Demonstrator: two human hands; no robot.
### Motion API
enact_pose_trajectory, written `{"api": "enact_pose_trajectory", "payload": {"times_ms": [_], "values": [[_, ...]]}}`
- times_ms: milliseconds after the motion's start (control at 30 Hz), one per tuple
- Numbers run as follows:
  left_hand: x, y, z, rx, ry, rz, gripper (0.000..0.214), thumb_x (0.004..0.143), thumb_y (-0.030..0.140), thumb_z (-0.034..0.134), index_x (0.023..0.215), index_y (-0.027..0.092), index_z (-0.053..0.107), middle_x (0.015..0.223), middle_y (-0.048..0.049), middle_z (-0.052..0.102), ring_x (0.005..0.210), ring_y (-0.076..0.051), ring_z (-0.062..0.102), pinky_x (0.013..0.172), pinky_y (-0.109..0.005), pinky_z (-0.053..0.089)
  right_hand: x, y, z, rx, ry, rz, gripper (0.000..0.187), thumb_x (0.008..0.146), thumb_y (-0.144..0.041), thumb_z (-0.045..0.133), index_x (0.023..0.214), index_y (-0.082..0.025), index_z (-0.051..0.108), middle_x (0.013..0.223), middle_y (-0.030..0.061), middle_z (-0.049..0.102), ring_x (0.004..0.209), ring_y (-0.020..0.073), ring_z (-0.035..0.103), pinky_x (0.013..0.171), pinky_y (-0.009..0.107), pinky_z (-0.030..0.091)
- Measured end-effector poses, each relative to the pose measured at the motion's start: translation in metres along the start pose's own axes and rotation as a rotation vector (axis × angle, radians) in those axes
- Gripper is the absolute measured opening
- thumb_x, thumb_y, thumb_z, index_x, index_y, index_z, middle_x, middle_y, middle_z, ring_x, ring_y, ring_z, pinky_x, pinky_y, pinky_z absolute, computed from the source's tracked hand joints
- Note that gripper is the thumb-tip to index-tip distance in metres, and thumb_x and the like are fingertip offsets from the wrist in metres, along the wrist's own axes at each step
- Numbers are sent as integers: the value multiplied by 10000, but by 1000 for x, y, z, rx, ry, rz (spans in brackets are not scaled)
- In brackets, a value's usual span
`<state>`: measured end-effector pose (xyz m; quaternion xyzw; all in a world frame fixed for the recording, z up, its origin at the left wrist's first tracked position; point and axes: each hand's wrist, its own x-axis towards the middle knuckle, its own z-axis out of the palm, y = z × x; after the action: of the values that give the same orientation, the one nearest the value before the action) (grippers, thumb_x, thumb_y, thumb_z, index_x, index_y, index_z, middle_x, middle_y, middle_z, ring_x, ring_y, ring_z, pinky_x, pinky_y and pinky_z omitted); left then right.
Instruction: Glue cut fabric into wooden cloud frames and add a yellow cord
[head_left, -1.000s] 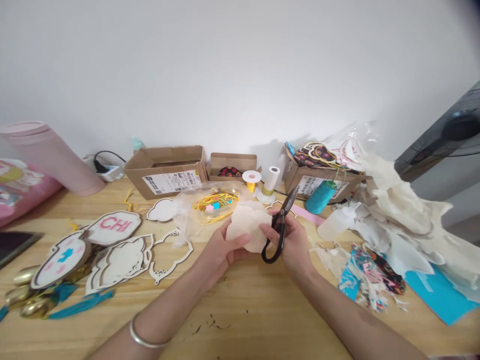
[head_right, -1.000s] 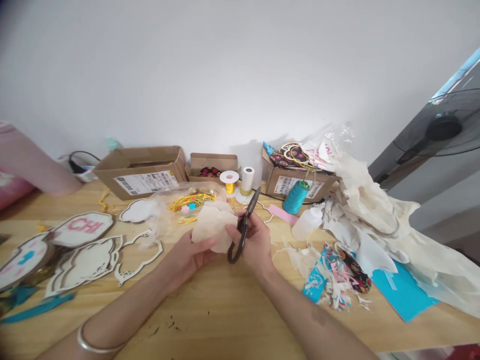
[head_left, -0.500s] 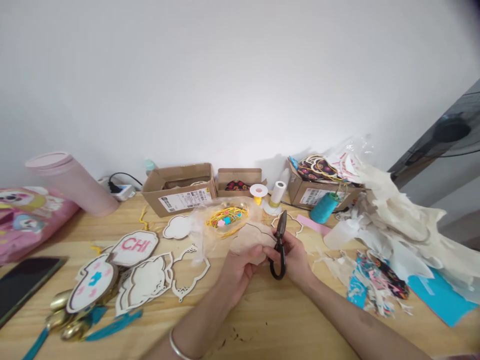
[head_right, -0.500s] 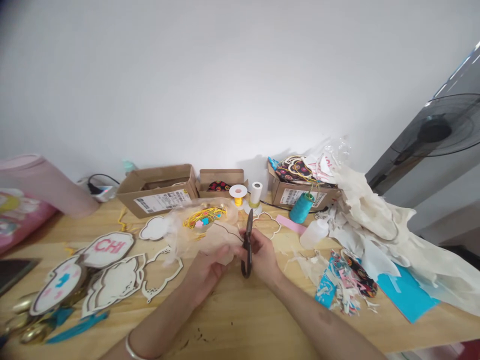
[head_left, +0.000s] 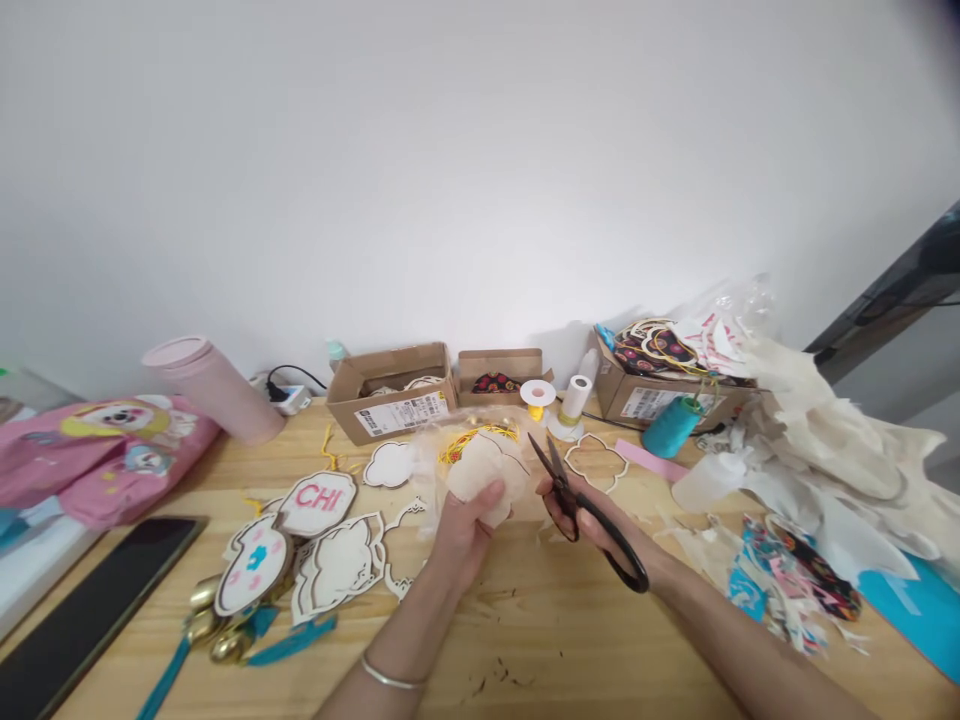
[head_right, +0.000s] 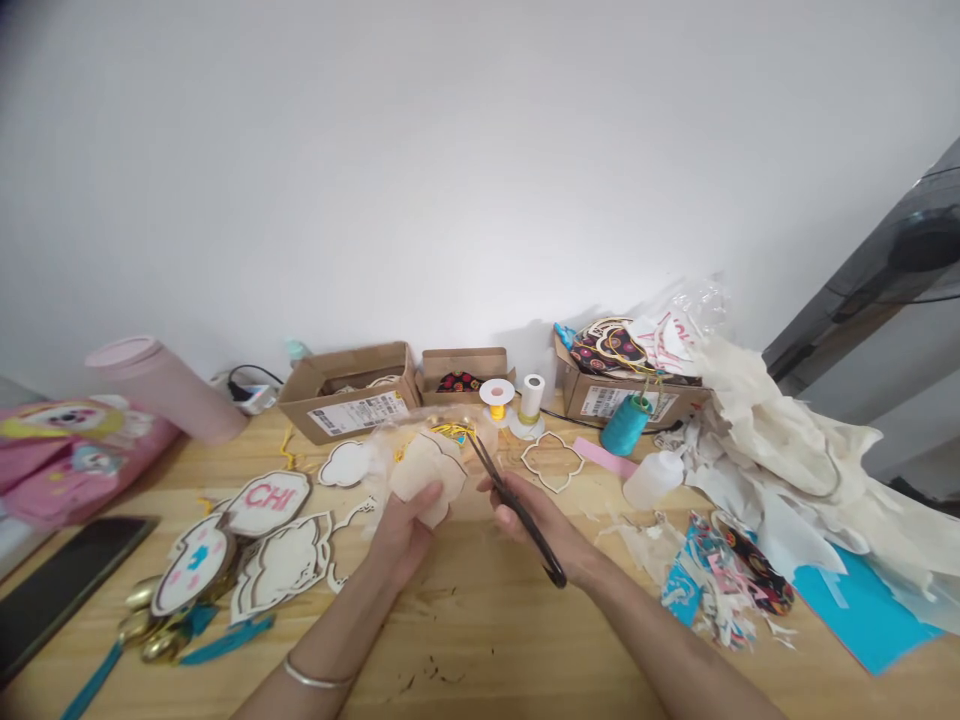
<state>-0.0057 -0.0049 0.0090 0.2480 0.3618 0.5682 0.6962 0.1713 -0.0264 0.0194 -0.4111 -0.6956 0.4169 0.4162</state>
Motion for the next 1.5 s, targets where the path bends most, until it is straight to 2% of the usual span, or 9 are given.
{"api": "enact_pose_trajectory", "payload": {"times_ms": [133,267,400,733,867,967,1067,1267,1500], "values": [[-1,-2,2,65,13,23,436,599,201,743,1018,196,624,923,-39,701,761,-162,647,641,-248,512,1,3,-5,-219,63,59,478,742,-557,524,985,-150,586,649,-1,473,573,119,434,513,235,378],[1,-7,0,160,16,38,388,599,213,741,972,166,647,928,-54,703,811,-176,647,722,-276,511,0,-8,-11,-364,221,-35,353,706,-388,629,974,-160,611,624,-6,511,549,118,437,530,243,397],[0,-13,1,299,29,8,404,553,231,765,937,158,662,887,-55,711,788,-186,651,712,-291,519,5,-19,-8,-216,340,-72,210,736,-282,580,910,-176,627,638,5,578,513,105,457,503,230,413],[-11,-7,15,465,-59,-40,410,493,236,787,884,157,687,858,-64,715,791,-220,653,709,-323,522,15,-3,5,59,375,112,278,674,-323,633,902,-165,638,656,0,570,526,95,480,500,227,422],[-13,-4,14,405,-100,-165,424,475,248,794,870,141,685,813,-67,711,724,-205,646,639,-302,520,17,0,-3,155,295,168,250,682,-313,621,884,-167,614,617,-23,517,505,88,441,481,228,388],[-17,-2,17,324,-96,-202,405,468,250,794,842,141,682,796,-60,708,698,-187,639,627,-283,514,18,5,-13,171,380,208,267,725,-328,567,940,-169,562,605,-40,464,491,89,417,473,234,371],[-20,1,22,293,-60,-192,388,479,242,789,839,145,678,794,-54,708,706,-178,640,634,-271,512,10,9,-20,16,442,156,311,735,-361,572,983,-177,539,639,-34,449,531,97,419,495,230,363],[-22,3,27,271,12,-94,496,516,233,771,990,159,647,919,-59,706,844,-213,645,723,-309,514,-27,-6,-14,-442,257,7,371,726,-406,609,1004,-167,556,732,20,517,626,131,473,552,244,405],[-24,1,31,319,18,-54,436,532,242,757,949,149,667,937,-72,705,895,-237,640,806,-354,500,-39,-15,4,-831,418,-94,329,770,-389,570,977,-135,590,713,62,573,593,139,531,518,231,434]]}}
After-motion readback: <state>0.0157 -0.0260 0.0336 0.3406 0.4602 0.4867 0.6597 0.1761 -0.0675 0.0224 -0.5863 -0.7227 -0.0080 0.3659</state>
